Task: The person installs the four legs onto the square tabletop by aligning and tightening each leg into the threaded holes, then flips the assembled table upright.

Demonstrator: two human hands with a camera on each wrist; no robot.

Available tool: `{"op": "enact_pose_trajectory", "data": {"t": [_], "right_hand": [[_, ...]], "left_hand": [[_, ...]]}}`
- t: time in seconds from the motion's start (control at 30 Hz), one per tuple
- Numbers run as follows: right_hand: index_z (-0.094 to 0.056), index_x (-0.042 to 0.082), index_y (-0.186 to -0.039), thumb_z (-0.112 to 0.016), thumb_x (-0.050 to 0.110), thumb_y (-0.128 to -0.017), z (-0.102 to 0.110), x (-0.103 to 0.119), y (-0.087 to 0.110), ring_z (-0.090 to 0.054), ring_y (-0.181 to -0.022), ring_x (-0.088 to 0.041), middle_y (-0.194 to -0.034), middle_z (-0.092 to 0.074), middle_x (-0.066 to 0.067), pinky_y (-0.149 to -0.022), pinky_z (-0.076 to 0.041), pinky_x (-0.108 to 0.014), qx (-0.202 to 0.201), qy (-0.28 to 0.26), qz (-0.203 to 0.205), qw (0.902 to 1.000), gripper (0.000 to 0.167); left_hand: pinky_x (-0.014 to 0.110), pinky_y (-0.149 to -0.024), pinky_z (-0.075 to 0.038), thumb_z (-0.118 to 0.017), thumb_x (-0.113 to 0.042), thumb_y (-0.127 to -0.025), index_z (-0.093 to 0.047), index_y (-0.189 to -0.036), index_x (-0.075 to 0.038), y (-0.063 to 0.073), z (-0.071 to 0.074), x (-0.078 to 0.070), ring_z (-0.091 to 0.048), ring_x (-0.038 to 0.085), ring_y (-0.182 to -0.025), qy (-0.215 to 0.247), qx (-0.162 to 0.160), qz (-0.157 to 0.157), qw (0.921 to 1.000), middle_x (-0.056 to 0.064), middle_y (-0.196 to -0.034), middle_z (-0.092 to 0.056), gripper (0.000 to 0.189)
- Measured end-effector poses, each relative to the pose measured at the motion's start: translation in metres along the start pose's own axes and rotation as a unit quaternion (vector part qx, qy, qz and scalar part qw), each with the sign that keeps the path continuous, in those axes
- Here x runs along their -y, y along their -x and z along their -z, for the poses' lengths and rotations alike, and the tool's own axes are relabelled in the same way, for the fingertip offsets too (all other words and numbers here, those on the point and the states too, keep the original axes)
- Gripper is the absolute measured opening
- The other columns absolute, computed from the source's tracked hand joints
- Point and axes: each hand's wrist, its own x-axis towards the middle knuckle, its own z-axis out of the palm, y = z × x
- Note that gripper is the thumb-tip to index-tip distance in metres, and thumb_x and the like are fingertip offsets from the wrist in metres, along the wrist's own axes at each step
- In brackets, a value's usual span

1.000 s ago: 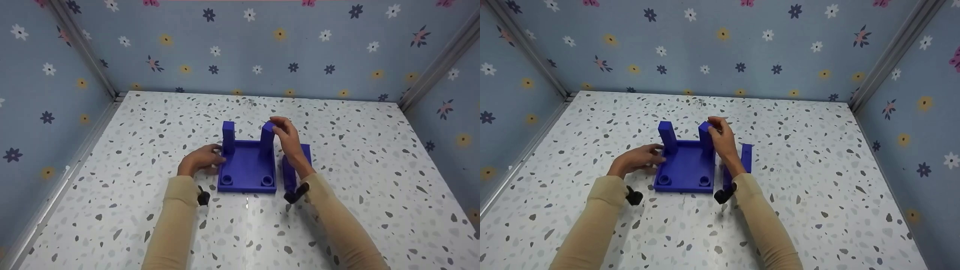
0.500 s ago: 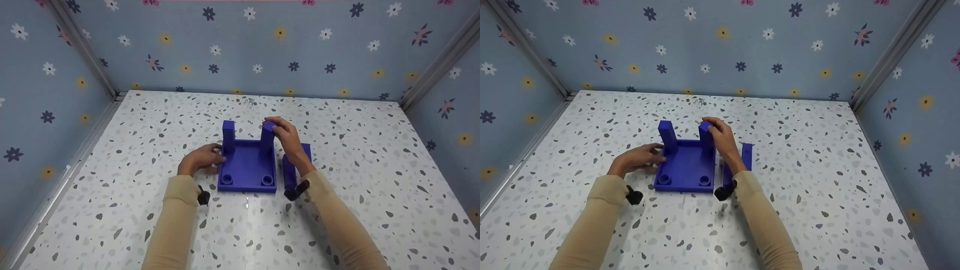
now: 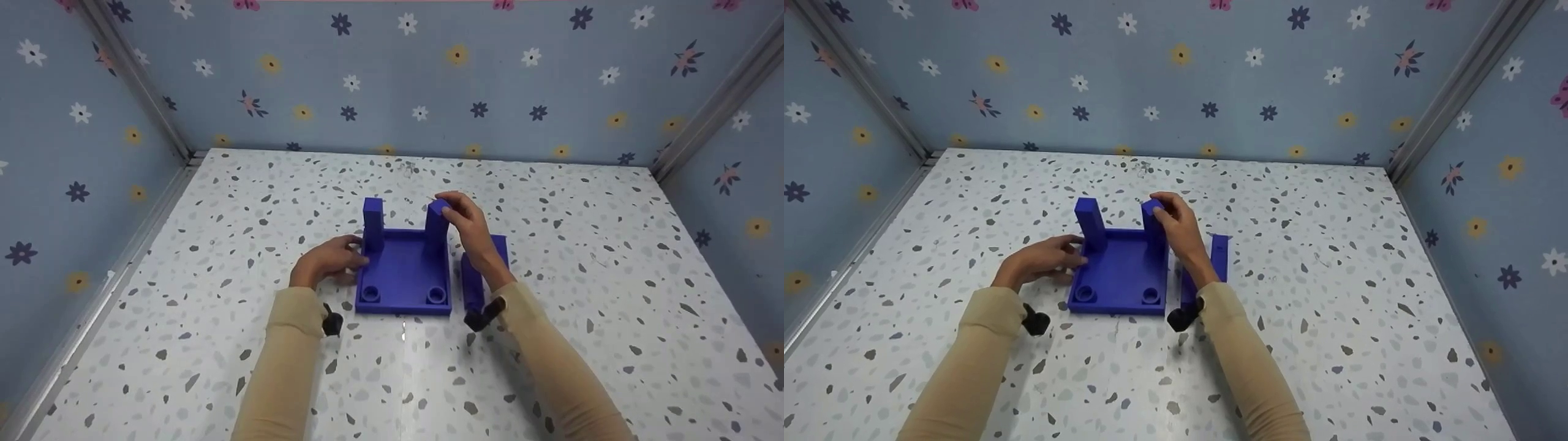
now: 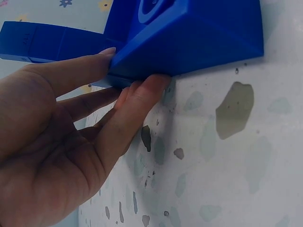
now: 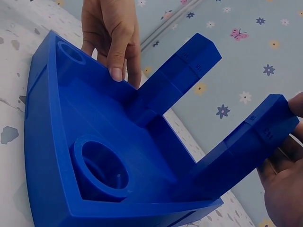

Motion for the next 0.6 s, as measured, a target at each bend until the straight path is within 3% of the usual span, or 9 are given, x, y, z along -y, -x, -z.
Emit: {"op": "enact_pose_trajectory", "data": {"t": [0.37, 0.6], "right_hand": [[-0.052, -0.004, -0.127, -0.055, 0.01, -0.097, -0.002, 0.002, 0.003, -0.053, -0.098, -0.014, -0.117, -0.055, -0.011, -0.09, -0.043, -0.031, -0.018, 0.012, -0.006, 0.9998, 0.033], [-0.049, -0.011, -0.124, -0.056, 0.005, -0.095, -0.009, 0.02, 0.01, -0.05, -0.094, -0.018, -0.113, -0.053, -0.016, -0.083, -0.044, -0.025, -0.029, 0.03, 0.0, 0.9991, 0.035]], "left_hand": [[0.04, -0.104, -0.039, -0.063, -0.023, -0.091, -0.033, -0.147, -0.011, 0.0, 0.001, 0.0, -0.055, 0.025, -0.114, 0.008, 0.004, 0.006, 0.9999, 0.014, -0.125, -0.056, 0.065], [0.039, -0.102, -0.04, -0.063, -0.024, -0.091, -0.034, -0.147, -0.011, -0.002, 0.001, 0.001, -0.055, 0.024, -0.113, 0.001, 0.001, 0.004, 1.0, 0.014, -0.125, -0.056, 0.064]]}}
